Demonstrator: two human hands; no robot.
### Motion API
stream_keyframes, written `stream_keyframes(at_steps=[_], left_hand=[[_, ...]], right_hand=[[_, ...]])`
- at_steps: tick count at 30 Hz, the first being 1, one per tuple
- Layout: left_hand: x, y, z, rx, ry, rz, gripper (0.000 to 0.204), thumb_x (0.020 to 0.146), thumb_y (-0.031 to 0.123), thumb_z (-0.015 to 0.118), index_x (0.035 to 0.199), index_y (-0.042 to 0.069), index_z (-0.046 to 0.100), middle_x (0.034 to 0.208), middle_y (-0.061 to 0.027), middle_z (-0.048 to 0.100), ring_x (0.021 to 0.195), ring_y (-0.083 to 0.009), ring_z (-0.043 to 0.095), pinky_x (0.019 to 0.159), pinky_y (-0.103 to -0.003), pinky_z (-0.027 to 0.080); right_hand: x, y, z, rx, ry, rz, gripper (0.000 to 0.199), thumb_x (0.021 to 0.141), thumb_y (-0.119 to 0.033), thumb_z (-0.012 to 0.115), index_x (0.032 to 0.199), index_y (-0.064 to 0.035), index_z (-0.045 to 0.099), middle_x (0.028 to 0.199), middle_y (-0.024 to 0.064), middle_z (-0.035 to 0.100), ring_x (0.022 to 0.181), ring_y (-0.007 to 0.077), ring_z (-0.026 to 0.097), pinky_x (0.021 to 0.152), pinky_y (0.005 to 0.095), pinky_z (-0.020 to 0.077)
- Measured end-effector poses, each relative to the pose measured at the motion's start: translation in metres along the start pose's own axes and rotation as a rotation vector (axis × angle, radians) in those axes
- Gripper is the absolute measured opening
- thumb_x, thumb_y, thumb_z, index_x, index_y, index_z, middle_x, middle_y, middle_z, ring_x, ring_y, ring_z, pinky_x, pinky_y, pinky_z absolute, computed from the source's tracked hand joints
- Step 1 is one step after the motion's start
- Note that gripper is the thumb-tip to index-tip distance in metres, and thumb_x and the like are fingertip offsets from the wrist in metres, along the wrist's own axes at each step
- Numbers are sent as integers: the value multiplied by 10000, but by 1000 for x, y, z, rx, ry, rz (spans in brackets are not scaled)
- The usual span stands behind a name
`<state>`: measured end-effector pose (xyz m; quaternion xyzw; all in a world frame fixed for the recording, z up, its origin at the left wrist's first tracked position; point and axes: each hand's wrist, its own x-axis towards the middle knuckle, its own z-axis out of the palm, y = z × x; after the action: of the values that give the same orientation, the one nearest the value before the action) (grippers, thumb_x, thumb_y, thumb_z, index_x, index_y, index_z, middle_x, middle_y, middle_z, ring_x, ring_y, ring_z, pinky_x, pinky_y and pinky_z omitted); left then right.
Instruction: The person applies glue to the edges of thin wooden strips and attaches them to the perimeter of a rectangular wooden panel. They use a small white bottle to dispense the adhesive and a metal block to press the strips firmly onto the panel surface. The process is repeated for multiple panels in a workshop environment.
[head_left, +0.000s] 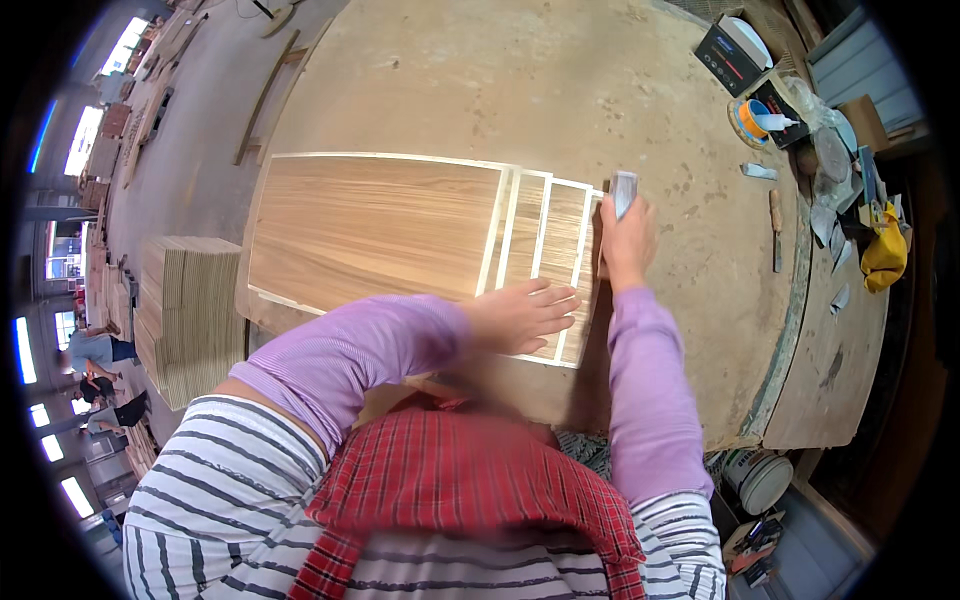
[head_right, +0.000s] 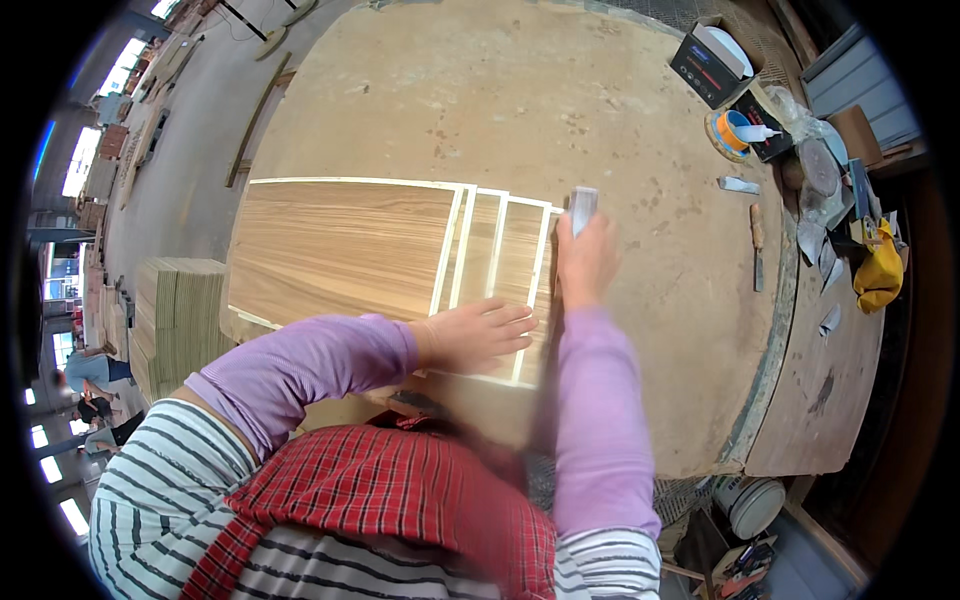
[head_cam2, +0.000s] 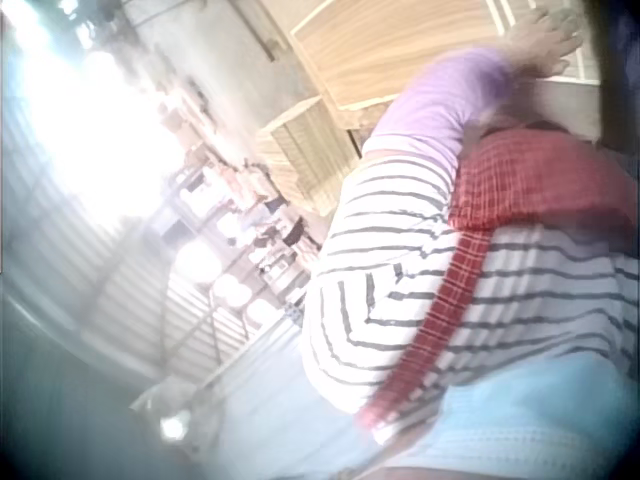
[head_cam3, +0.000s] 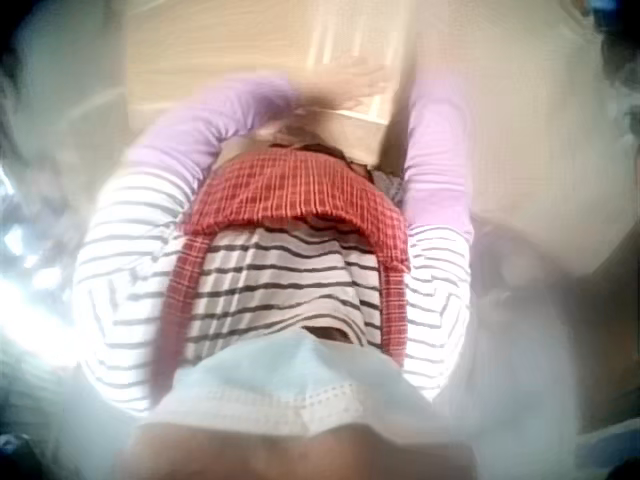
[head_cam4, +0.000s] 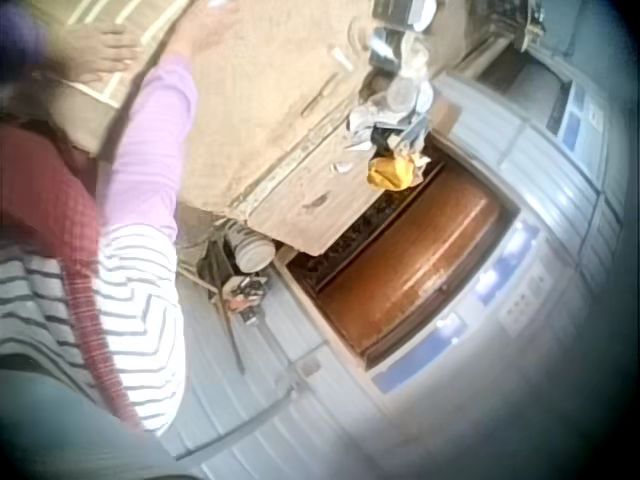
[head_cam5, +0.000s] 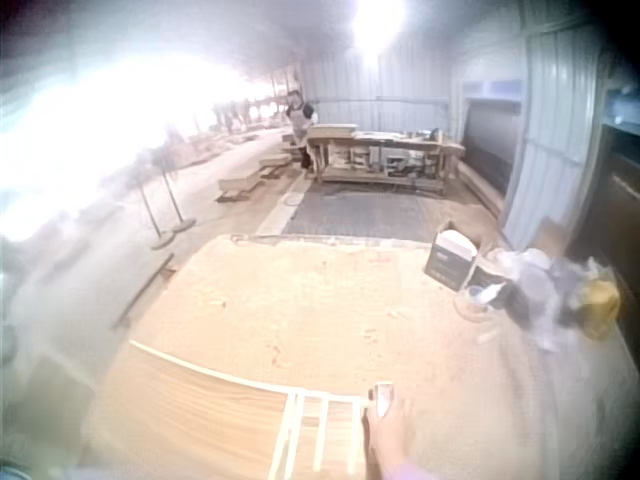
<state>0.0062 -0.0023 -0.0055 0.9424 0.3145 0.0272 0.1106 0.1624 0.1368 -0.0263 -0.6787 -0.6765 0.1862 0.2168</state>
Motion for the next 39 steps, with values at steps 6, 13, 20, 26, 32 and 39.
stream_keyframes(at_steps=[6,13,20,26,32,39], left_hand=[[0,-1,-2,13,-6,-20,550,842,330,569,1320,69,485,1453,-109,395,1360,-250,333,1095,-402,279],[1,-2,-6,-41,-20,-6,599,824,311,599,1351,65,454,1471,-129,367,1376,-263,308,1119,-410,254],[0,-3,-2,-9,-43,-19,564,862,318,541,1354,58,452,1482,-112,362,1386,-251,298,1116,-411,252],[0,-3,5,-35,99,-26,522,852,289,541,1312,48,486,1428,-112,422,1340,-236,361,1076,-389,302],[-2,-7,8,-74,123,0,515,838,264,552,1293,33,488,1411,-141,422,1348,-274,337,1094,-411,284],[-6,-6,-3,-125,161,-2,527,854,239,544,1330,30,462,1422,-166,423,1312,-305,391,1080,-417,313]], right_hand=[[-85,21,-23,113,-69,-24,458,877,-395,589,1108,-8,508,1096,244,510,954,455,543,781,523,438],[-191,31,-60,52,-232,156,517,861,-369,597,1196,11,494,1105,248,503,1009,431,517,842,498,423],[10,-7,-2,37,-11,-2,448,879,-390,578,1038,26,532,1060,223,540,950,431,573,795,502,459],[-71,14,-23,15,-116,-2,471,853,-347,635,1089,37,497,1068,260,519,988,431,532,826,478,443],[-276,43,-85,15,-300,165,441,844,-285,606,1136,31,510,1036,245,526,950,420,531,828,477,436],[-337,63,-103,825,-267,568,481,929,-257,515,1325,8,445,1231,177,547,1124,268,526,940,368,424]])
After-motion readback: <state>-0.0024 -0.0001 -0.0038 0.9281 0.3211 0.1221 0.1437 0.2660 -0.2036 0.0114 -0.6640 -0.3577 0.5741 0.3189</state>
